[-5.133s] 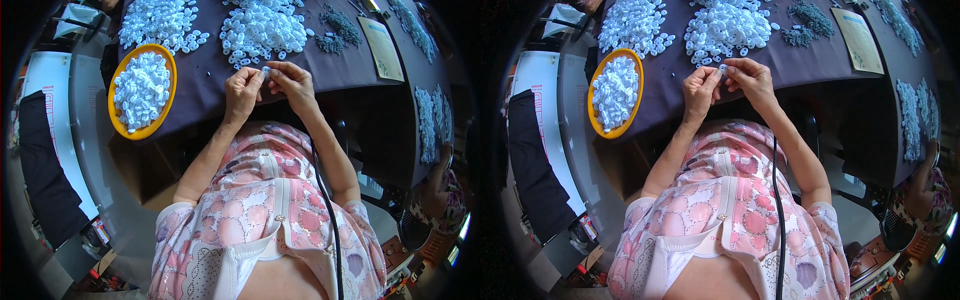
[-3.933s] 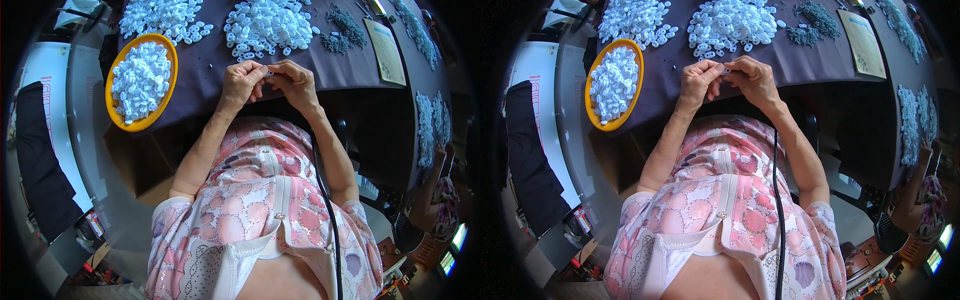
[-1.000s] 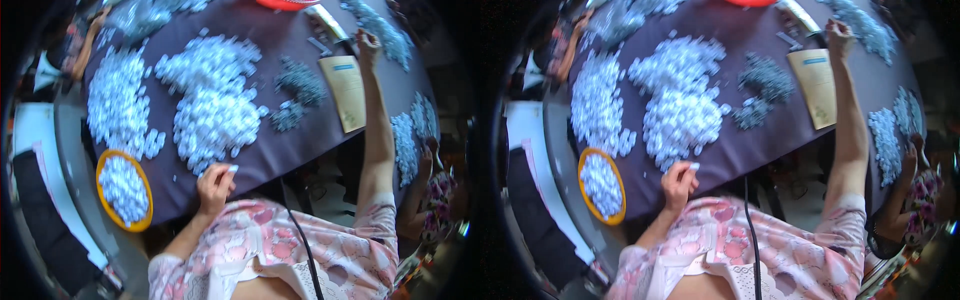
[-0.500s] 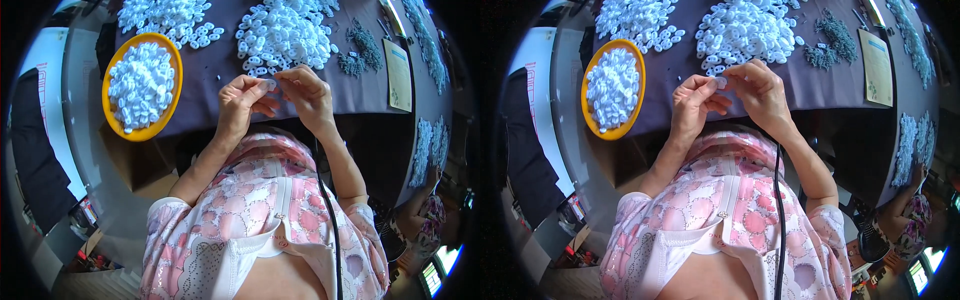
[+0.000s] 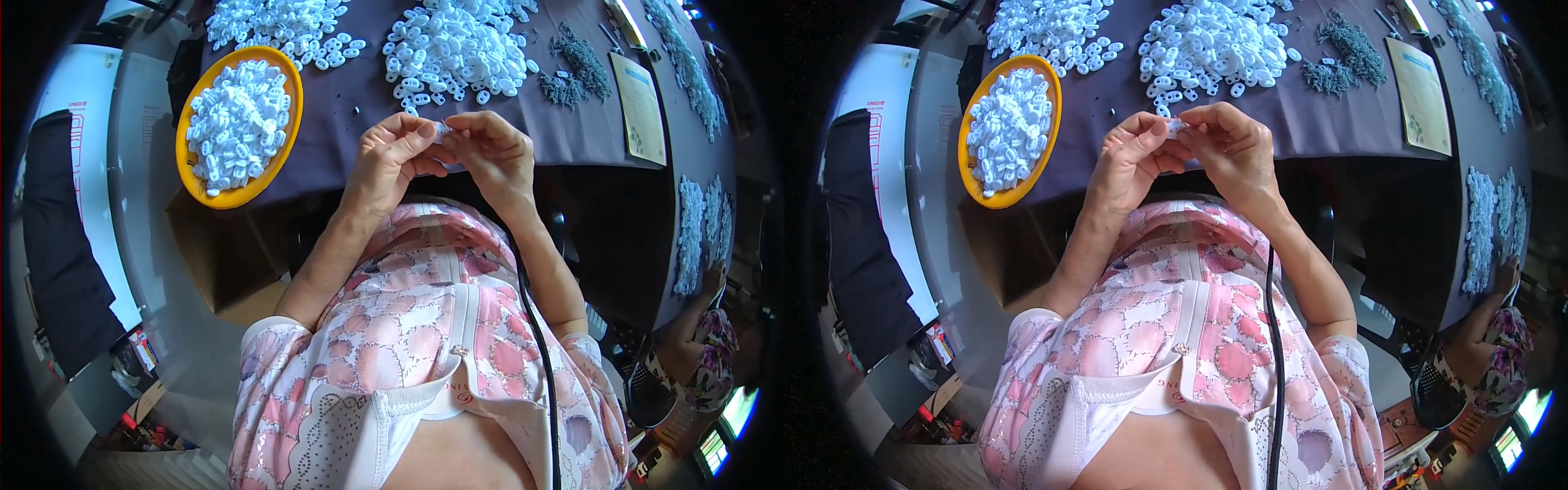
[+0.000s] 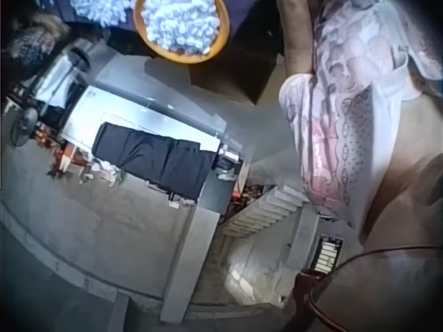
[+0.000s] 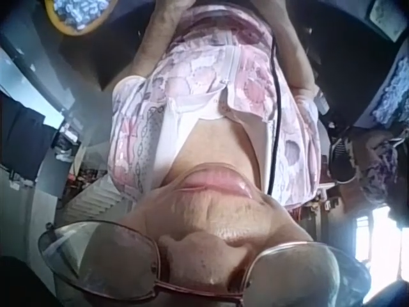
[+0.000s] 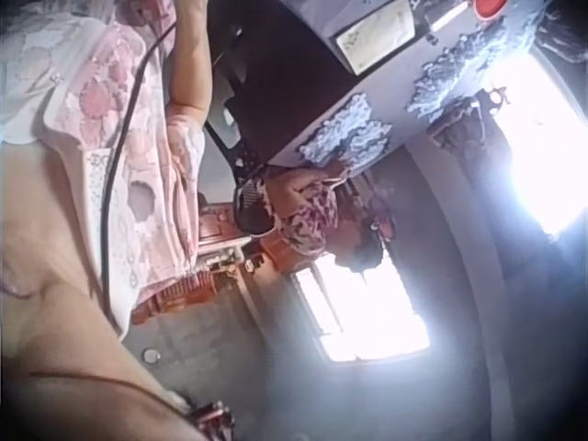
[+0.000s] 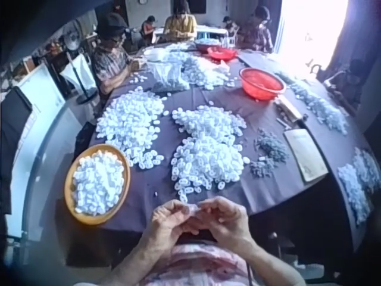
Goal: The person assembles plastic cord locks by inserting small pieces into the toggle components by hand.
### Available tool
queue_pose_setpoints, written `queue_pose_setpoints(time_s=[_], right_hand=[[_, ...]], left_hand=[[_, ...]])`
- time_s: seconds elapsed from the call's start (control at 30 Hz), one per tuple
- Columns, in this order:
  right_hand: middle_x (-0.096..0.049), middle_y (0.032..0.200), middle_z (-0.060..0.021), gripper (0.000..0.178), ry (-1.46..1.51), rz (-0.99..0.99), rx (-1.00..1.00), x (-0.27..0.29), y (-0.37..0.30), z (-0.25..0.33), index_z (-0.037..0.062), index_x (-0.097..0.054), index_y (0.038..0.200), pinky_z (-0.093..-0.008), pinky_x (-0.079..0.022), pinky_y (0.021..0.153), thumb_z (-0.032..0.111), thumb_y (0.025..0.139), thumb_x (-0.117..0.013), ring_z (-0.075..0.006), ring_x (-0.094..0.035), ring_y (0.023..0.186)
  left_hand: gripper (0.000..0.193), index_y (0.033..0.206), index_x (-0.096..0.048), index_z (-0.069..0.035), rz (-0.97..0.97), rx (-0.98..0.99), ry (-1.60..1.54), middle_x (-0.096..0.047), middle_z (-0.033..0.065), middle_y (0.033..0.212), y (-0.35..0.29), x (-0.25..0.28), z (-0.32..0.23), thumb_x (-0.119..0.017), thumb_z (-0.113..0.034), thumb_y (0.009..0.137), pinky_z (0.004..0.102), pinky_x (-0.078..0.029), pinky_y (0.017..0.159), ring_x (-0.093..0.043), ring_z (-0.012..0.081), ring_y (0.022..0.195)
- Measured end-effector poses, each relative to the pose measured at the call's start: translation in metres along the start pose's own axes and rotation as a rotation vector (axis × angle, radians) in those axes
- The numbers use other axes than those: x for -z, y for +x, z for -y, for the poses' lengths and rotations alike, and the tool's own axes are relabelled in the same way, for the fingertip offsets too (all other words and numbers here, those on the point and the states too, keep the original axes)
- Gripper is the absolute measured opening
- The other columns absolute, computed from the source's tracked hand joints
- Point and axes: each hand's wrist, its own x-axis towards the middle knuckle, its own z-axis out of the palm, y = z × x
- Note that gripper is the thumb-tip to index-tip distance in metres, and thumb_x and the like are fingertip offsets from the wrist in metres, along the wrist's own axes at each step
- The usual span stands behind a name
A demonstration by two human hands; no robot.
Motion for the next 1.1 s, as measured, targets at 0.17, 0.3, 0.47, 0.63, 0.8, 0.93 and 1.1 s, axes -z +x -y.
queue_pose_setpoints(time_s=[0.17, 0.3, 0.47, 0.63, 0.8, 0.93, 1.1], right_hand=[[-0.064, 0.079, -0.0044, 0.011, 0.030, -0.005, 0.062, 0.000, -0.003, 0.000, -0.0018, -0.060, 0.090, -0.0211, -0.049, 0.067, -0.005, 0.080, -0.058, -0.0072, -0.060, 0.075], [-0.064, 0.080, -0.0045, 0.010, -0.013, -0.012, 0.066, 0.000, -0.005, 0.004, -0.0018, -0.060, 0.089, -0.0211, -0.049, 0.067, -0.005, 0.080, -0.058, -0.0080, -0.061, 0.074], [-0.059, 0.077, -0.0068, 0.013, -0.287, 0.004, 0.228, 0.007, -0.004, 0.003, -0.0006, -0.060, 0.089, -0.0238, -0.048, 0.060, -0.007, 0.077, -0.058, -0.0132, -0.062, 0.069], [-0.056, 0.076, -0.0092, 0.014, -0.449, -0.001, 0.298, 0.005, -0.003, 0.002, 0.0013, -0.060, 0.087, -0.0278, -0.048, 0.056, -0.007, 0.075, -0.058, -0.0208, -0.061, 0.067], [-0.055, 0.077, -0.0097, 0.013, -0.499, -0.027, 0.314, 0.003, -0.003, -0.001, 0.0022, -0.059, 0.085, -0.0299, -0.048, 0.055, -0.006, 0.075, -0.058, -0.0238, -0.061, 0.066], [-0.054, 0.075, -0.0087, 0.013, -0.573, -0.051, 0.399, 0.004, -0.001, -0.006, 0.0050, -0.059, 0.084, -0.0318, -0.047, 0.054, -0.004, 0.074, -0.060, -0.0250, -0.059, 0.064], [-0.051, 0.074, -0.0079, 0.012, -0.626, -0.060, 0.412, 0.004, -0.003, -0.002, 0.0074, -0.059, 0.083, -0.0332, -0.046, 0.053, 0.000, 0.074, -0.062, -0.0252, -0.057, 0.063]], left_hand=[[0.020, 0.102, -0.058, -0.001, 0.031, 0.003, -0.059, -0.063, 0.0076, 0.090, -0.002, -0.005, 0.003, -0.058, -0.013, 0.085, 0.0271, -0.051, 0.070, -0.062, 0.0147, 0.076], [0.024, 0.108, -0.057, -0.002, 0.079, 0.085, -0.209, -0.063, 0.0057, 0.095, -0.002, -0.005, 0.003, -0.056, -0.013, 0.087, 0.0289, -0.048, 0.076, -0.060, 0.0143, 0.078], [0.023, 0.108, -0.057, -0.001, 0.100, 0.117, -0.262, -0.064, 0.0071, 0.092, 0.003, 0.007, 0.006, -0.053, -0.013, 0.089, 0.0297, -0.050, 0.074, -0.062, 0.0154, 0.078], [0.024, 0.107, -0.057, -0.001, 0.137, 0.171, -0.291, -0.064, 0.0078, 0.088, 0.009, 0.018, 0.010, -0.054, -0.016, 0.088, 0.0289, -0.052, 0.071, -0.064, 0.0159, 0.076], [0.027, 0.108, -0.056, -0.001, 0.162, 0.173, -0.285, -0.064, 0.0084, 0.089, 0.010, 0.023, 0.015, -0.056, -0.018, 0.087, 0.0297, -0.052, 0.072, -0.064, 0.0170, 0.077], [0.024, 0.105, -0.059, -0.002, 0.088, 0.177, -0.224, -0.065, 0.0087, 0.089, 0.009, 0.018, 0.012, -0.058, -0.017, 0.085, 0.0298, -0.053, 0.069, -0.065, 0.0202, 0.077], [0.024, 0.103, -0.060, -0.002, 0.102, 0.178, -0.246, -0.065, 0.0097, 0.090, 0.010, 0.022, 0.014, -0.059, -0.016, 0.085, 0.0302, -0.053, 0.070, -0.065, 0.0218, 0.079]])
